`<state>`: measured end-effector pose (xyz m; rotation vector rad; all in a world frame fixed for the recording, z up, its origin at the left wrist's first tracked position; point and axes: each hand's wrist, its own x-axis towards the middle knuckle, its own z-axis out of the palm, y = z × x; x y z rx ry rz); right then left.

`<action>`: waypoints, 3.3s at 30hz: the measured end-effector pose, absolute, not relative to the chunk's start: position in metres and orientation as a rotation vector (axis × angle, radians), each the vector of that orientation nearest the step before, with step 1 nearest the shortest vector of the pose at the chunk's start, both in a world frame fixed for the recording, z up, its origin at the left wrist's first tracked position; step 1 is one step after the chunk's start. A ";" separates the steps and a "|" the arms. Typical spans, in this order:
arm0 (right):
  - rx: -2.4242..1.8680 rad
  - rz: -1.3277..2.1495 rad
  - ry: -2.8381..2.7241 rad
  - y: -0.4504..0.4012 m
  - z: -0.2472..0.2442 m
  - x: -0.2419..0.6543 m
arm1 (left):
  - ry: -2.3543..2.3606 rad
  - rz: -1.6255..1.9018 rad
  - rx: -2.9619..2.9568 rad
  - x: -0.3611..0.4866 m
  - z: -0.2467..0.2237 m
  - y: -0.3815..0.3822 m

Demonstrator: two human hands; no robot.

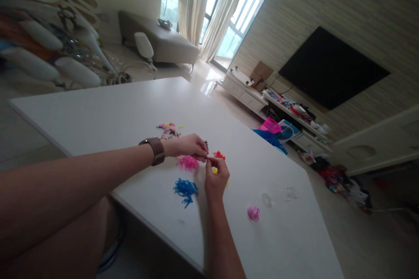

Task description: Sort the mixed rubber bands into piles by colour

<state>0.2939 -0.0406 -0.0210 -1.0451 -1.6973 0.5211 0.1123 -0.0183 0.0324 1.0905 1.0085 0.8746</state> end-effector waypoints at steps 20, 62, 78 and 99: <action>-0.947 0.319 -1.708 -0.055 -0.021 0.281 | 1.199 0.889 1.101 0.094 0.035 -0.027; -0.775 0.644 -1.965 -0.034 -0.017 0.303 | 1.257 0.718 1.342 0.120 0.030 -0.041; -1.189 0.464 -1.650 -0.005 -0.038 0.340 | 1.254 0.887 0.975 0.121 0.024 -0.054; -0.695 0.566 -1.925 -0.031 -0.019 0.316 | 1.151 0.894 0.887 0.130 0.034 -0.055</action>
